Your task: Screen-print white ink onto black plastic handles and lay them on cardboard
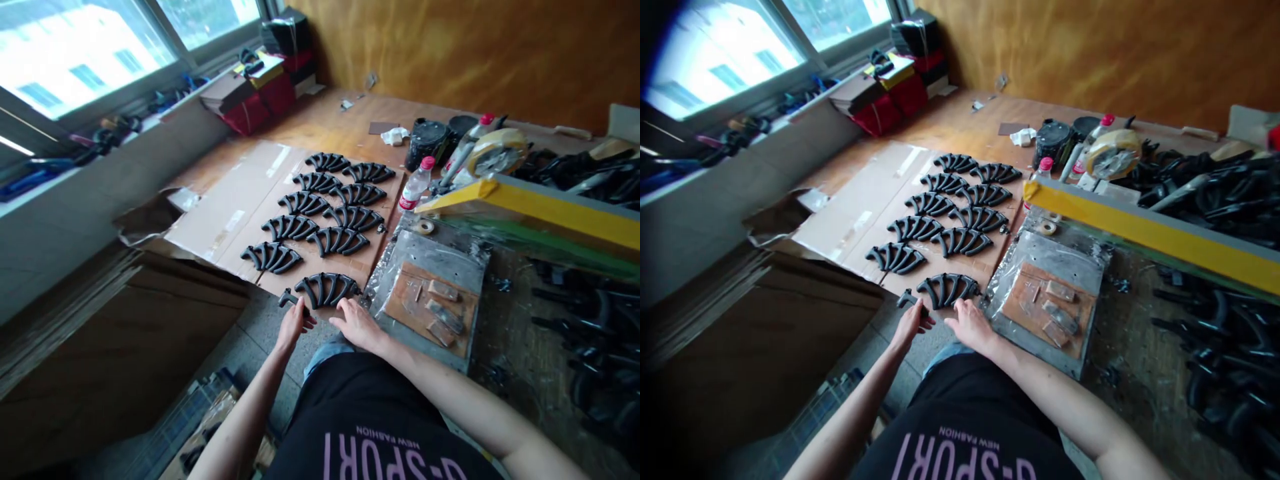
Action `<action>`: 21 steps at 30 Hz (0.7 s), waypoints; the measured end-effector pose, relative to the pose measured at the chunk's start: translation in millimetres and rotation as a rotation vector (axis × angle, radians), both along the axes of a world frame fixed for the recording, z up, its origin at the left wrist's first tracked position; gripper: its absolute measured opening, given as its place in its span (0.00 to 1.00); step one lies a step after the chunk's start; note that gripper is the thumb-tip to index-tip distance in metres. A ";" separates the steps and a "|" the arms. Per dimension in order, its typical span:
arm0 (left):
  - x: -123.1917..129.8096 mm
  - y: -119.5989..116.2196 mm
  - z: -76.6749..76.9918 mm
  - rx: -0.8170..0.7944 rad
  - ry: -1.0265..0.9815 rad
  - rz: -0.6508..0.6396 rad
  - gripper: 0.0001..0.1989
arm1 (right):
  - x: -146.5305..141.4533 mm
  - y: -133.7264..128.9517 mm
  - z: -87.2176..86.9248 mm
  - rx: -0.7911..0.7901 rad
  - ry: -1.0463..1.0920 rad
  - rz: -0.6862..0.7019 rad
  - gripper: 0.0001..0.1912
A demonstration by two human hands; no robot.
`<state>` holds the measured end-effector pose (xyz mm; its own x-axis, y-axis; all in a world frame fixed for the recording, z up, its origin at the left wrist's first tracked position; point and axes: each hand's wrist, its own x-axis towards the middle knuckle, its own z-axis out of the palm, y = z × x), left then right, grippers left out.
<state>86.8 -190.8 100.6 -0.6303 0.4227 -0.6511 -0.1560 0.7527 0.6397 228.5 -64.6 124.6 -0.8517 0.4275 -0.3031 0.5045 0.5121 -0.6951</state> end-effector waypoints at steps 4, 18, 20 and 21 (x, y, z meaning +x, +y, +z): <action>-35.0 -8.9 -22.6 -0.343 0.131 -0.285 0.37 | -22.8 -8.5 -28.4 -0.174 -0.115 -0.167 0.18; -104.3 50.5 -41.0 -0.202 0.106 -0.481 0.32 | -57.0 -23.2 -46.7 -0.252 0.124 -0.490 0.19; -102.7 41.7 -44.9 -0.167 0.076 -0.447 0.33 | -50.2 -23.9 -43.7 -0.303 0.116 -0.450 0.19; -101.3 34.1 -46.0 -0.153 0.060 -0.417 0.33 | -44.7 -24.4 -42.2 -0.350 0.101 -0.415 0.18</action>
